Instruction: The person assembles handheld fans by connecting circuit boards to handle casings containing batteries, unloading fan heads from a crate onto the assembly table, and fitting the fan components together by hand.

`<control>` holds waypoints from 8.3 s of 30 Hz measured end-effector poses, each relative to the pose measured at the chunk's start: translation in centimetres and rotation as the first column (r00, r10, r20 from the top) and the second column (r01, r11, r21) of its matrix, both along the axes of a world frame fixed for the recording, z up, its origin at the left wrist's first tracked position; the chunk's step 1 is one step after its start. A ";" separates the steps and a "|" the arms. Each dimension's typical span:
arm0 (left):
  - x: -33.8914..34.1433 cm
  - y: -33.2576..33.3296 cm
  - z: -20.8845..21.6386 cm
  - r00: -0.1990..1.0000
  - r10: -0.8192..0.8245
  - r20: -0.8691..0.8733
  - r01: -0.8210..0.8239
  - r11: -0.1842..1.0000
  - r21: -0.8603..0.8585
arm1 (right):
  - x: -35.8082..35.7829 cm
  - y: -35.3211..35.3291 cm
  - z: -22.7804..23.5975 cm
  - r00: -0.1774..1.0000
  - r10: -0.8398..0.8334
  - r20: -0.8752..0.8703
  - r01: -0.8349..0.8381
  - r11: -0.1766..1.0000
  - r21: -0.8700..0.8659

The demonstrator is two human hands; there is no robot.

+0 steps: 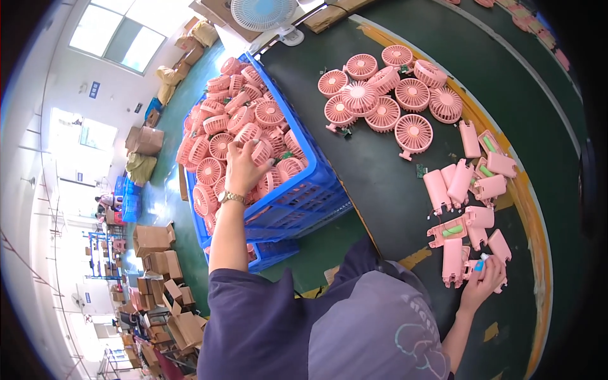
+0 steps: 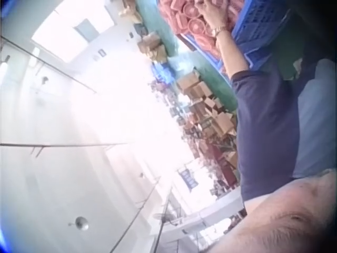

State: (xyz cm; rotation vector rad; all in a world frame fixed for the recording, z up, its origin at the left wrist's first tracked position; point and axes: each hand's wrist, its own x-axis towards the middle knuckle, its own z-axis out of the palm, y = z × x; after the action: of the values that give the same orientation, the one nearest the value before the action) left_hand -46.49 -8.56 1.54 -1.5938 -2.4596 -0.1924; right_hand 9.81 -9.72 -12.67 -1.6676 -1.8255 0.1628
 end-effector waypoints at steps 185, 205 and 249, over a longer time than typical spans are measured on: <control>56.5 6.0 -9.4 -0.448 -0.886 0.121 0.888 -0.426 0.173 | -1.0 -17.8 13.9 0.226 0.373 -0.900 0.434 0.788 0.436; 53.7 11.3 -7.4 -0.311 -0.909 0.279 0.941 -0.335 -0.041 | 1.0 -13.5 13.0 0.077 0.176 -0.981 0.531 0.826 0.190; 45.9 5.1 3.5 -0.467 -0.512 0.721 0.877 -0.161 0.453 | 0.6 -9.9 15.9 0.382 -0.238 -0.893 0.151 0.969 -0.193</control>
State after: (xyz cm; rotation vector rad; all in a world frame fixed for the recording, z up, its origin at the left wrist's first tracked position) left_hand -0.56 -3.51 5.00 -4.0510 -0.2684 -0.8132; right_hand 10.42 -19.63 3.22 -1.3485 -0.7421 0.8858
